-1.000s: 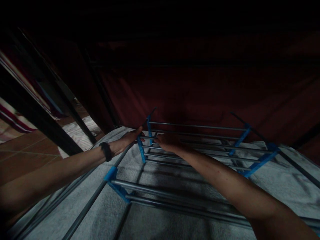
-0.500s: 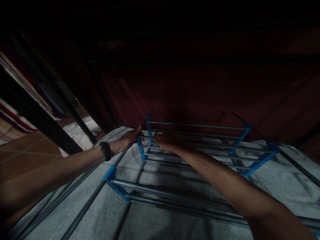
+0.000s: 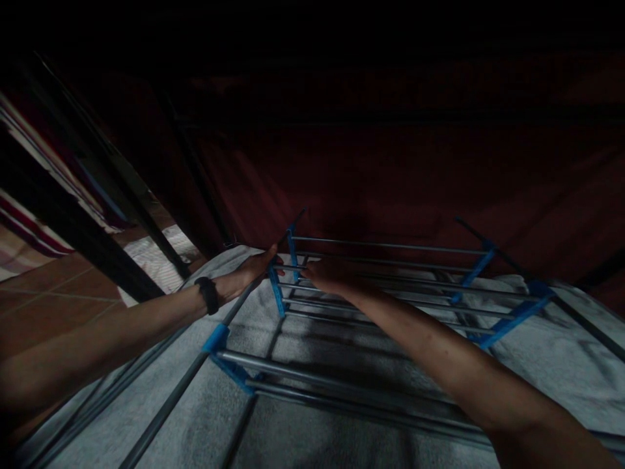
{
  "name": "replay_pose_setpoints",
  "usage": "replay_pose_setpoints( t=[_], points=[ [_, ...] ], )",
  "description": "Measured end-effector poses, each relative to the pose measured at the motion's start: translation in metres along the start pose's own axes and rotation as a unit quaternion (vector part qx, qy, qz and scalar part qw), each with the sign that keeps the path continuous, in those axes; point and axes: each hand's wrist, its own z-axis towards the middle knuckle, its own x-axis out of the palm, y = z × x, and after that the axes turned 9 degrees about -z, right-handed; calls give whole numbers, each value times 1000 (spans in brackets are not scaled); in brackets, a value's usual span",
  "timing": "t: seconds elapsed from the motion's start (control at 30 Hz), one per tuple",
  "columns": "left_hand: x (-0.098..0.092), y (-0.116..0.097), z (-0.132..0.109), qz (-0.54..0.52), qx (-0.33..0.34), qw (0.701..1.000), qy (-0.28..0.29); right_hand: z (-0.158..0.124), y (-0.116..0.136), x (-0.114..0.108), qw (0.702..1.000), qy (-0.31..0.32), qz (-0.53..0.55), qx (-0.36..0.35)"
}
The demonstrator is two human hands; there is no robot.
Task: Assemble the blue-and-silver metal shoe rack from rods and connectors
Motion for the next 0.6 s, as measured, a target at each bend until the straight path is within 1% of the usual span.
replay_pose_setpoints(
  t=[0.1, 0.27, 0.43, 0.53, 0.6],
  points=[
    [0, -3, -2, 10, -24, 1000, -2, 3, -2, 0, 1000, 4, 23, -11],
    [2, -2, -3, -16, -14, 1000, 4, 6, -5, 3, 998, 0, 61, -13],
    [0, 1, -2, -34, -18, 999, 27, 11, -11, 1, 992, 28, 118, -35],
    [0, 1, -4, -40, -14, 998, 35, 12, -10, 1, 992, 32, 117, -25],
    [1, -1, -4, -37, -12, 999, 32, 8, -6, 1, 995, 19, 97, -5]
  ],
)
